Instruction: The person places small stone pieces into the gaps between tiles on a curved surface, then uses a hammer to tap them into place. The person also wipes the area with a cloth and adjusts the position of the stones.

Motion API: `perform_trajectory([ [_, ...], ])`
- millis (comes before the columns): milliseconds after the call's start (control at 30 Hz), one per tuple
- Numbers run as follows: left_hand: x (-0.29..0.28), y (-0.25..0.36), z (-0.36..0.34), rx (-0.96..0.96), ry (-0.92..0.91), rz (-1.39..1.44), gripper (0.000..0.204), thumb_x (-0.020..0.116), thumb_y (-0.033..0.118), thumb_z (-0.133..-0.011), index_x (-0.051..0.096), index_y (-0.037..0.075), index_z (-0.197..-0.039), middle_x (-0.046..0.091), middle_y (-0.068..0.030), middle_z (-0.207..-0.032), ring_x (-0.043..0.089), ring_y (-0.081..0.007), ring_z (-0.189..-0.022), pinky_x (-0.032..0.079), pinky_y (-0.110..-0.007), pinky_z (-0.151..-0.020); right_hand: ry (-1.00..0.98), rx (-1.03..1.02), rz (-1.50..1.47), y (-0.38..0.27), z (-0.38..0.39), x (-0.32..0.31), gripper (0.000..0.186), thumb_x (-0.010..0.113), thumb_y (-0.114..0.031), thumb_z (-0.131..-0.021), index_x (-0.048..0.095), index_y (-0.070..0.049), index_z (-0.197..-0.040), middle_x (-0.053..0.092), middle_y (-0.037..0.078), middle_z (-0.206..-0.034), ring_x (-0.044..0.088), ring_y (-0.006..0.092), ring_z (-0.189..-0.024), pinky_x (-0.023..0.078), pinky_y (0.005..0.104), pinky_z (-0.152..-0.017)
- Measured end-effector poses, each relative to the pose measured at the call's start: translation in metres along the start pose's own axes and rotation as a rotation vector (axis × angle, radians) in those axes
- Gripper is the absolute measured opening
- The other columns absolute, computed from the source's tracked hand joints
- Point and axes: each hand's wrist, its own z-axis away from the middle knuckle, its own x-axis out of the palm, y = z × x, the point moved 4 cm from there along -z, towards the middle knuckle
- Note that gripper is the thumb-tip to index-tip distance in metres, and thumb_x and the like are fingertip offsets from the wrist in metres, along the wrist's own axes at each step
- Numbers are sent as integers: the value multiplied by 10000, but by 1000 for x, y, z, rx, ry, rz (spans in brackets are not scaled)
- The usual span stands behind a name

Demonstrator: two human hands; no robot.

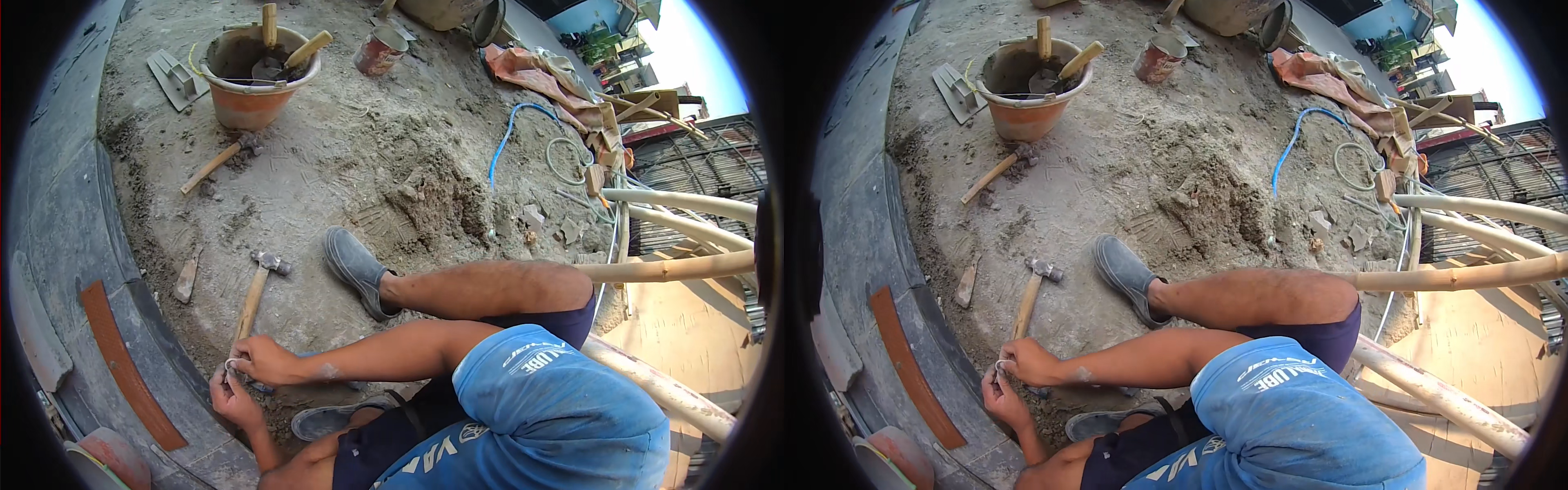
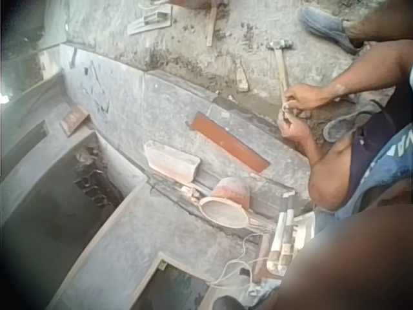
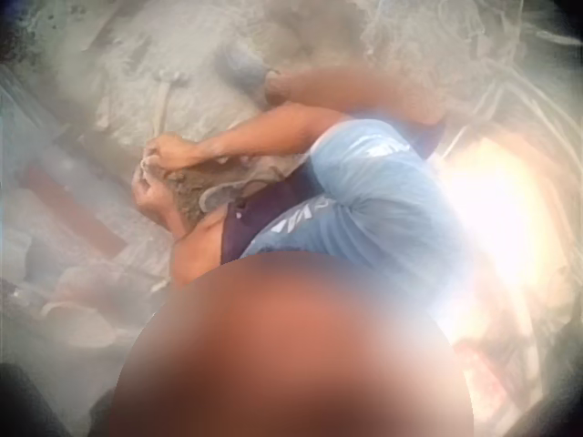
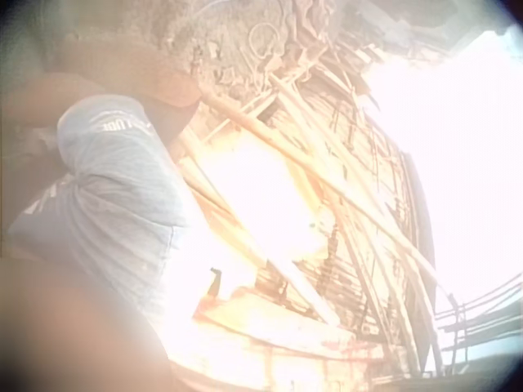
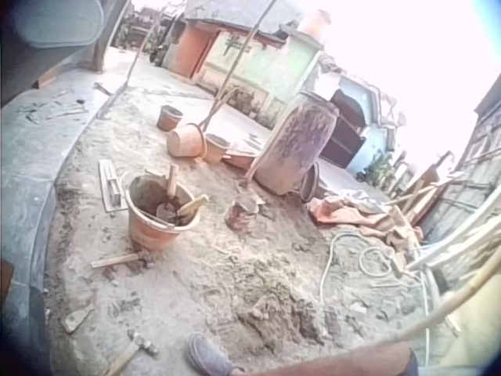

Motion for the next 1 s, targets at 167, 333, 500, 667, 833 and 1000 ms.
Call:
perform_trajectory([
  [167, 4, 26, -35, 138, -199, -192, 112, 572, -20, -852, 617, -34, -954, 623, -160, -890, 620, -317, -826, 480, -394, -741, -110, -43, 181, 8, -9, -20, 138, 598, -114, -829, 608, 24, -828, 630, 197, -740, 615, 347, -674, 480, 400, -637],
  [333, 1, 35, -40, 304, -452, -243, 126, 547, -61, -781, 593, -28, -894, 588, -180, -845, 581, -368, -787, 456, -409, -711, -482, -162, 819, 3, -5, -12, 170, 566, -126, -786, 647, 23, -798, 654, 207, -729, 659, 381, -697, 532, 428, -623],
  [500, 5, 48, -30, 389, -676, -299, 122, 562, -65, -769, 604, -18, -874, 590, -165, -821, 581, -359, -791, 460, -408, -704, -671, -399, 1082, -8, 7, -1, 186, 580, -140, -758, 670, 23, -747, 655, 208, -723, 659, 401, -717, 541, 446, -622],
  [667, -1, 43, -24, 291, -735, -52, 43, 588, -54, -752, 595, -16, -773, 590, -143, -738, 574, -322, -688, 466, -390, -655, -1075, -601, 1100, -16, 3, -3, 212, 569, -172, -794, 669, 13, -766, 670, 200, -757, 664, 367, -723, 531, 417, -622],
  [833, -2, 36, -23, 10, -701, 248, 83, 618, 16, -773, 570, -13, -711, 579, -89, -680, 544, -177, -616, 423, -298, -589, -1204, -491, 825, -49, -7, -39, 167, 531, -134, -848, 658, -25, -855, 646, 201, -796, 618, 385, -784, 474, 453, -687],
  [1000, 4, 47, -18, -173, -679, 700, 190, 627, 150, -891, 579, 25, -756, 586, -48, -724, 531, -118, -680, 421, -263, -634, -1142, -346, 595, -79, -12, -64, 146, 583, -149, -873, 647, -23, -906, 625, 176, -819, 593, 362, -793, 451, 425, -693],
])
